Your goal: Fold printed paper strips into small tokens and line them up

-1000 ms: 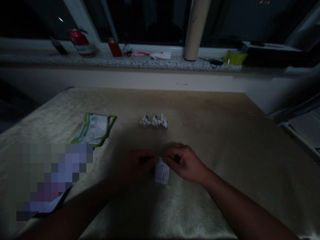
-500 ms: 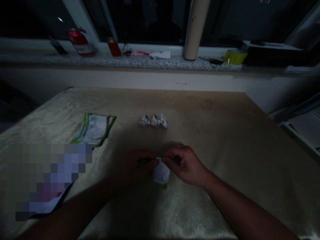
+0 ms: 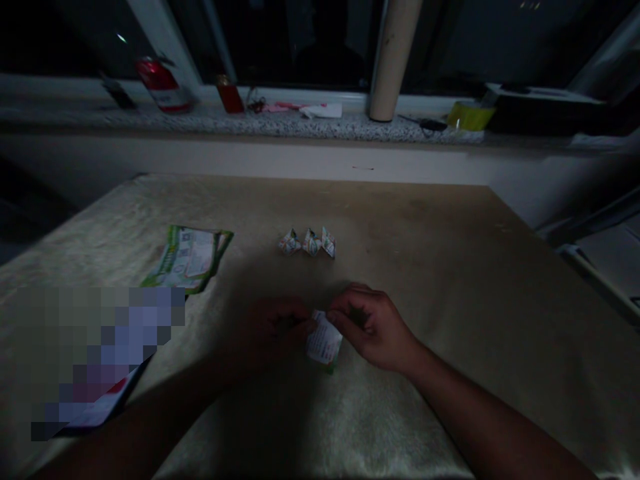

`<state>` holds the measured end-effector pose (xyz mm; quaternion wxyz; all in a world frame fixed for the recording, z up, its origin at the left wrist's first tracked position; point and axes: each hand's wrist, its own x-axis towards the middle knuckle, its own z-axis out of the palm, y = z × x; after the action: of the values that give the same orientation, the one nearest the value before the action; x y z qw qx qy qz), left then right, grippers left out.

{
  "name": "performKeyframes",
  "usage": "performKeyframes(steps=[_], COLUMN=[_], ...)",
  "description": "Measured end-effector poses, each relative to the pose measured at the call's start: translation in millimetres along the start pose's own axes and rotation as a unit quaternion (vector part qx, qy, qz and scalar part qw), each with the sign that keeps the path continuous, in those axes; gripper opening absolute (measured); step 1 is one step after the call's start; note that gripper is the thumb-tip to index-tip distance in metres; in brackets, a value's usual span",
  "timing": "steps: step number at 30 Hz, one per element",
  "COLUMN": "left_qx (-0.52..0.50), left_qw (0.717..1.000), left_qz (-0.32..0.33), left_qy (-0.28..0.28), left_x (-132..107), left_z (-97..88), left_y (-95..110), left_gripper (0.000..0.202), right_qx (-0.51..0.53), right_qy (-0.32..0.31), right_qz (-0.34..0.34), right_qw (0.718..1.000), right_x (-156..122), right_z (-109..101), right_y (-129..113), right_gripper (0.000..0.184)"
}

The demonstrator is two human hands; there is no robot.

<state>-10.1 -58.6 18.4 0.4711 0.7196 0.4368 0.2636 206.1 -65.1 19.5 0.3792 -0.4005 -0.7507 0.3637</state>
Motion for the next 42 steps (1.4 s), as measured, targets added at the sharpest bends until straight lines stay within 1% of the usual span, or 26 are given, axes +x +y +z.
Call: performKeyframes(steps=[4,8,10,13,18,21,24,29,35,39,42], left_qx=[0.001,0.01,0.007,0.011,0.023,0.033,0.028,0.065,0.058,0.08,0.067], left_qw=[1.0,1.0,1.0,1.0,1.0,0.999,0.999,0.997,0.995,0.995,0.996], left_qz=[-0.004,-0.012,-0.019,-0.017,0.005,0.008,0.023,0.05,0.072,0.048,0.035], left_qy=[0.008,0.001,-0.011,-0.019,-0.003,0.004,-0.008,-0.005,-0.033,-0.032,-0.044], left_x=[-1.0,0.1,0.8,0.8,-0.3,0.1,0.7,-0.4,-1.7,-0.9,-0.4], left_z=[-0.6,0.2,0.2,0.1,1.0,1.7,2.1,2.3,3.1,1.7,0.4], left_y=[1.7,0.2,-0.5,-0.6,-0.2,-0.8,-1.6,-2.6,-5.4,-3.4,-1.3], left_gripper=[0.025,0.027,0.028,0.026,0.022,0.021,0.026,0.026,0.027,0.027,0.024], right_qx=[0.007,0.012,0.011,0.013,0.028,0.037,0.045,0.054,0.083,0.079,0.079], right_qy=[0.01,0.021,0.029,0.038,0.05,0.054,0.059,0.056,0.063,0.068,0.071], right_qz=[0.001,0.014,0.024,0.036,0.047,0.05,0.05,0.063,0.088,0.098,0.109], right_qw=[1.0,1.0,0.999,0.999,0.997,0.997,0.996,0.995,0.991,0.99,0.988], right_x=[-0.5,-0.6,-0.1,0.6,-0.1,-1.1,-1.7,-1.8,-0.8,-0.4,0.0], right_z=[-0.2,-0.7,-1.3,-2.2,-2.2,-1.7,-1.7,-2.2,-1.8,-1.6,-2.5], right_y=[-0.6,0.2,0.4,0.1,0.3,2.0,3.5,4.3,4.4,4.0,3.1], right_gripper=[0.016,0.017,0.019,0.019,0.019,0.019,0.018,0.019,0.02,0.02,0.021])
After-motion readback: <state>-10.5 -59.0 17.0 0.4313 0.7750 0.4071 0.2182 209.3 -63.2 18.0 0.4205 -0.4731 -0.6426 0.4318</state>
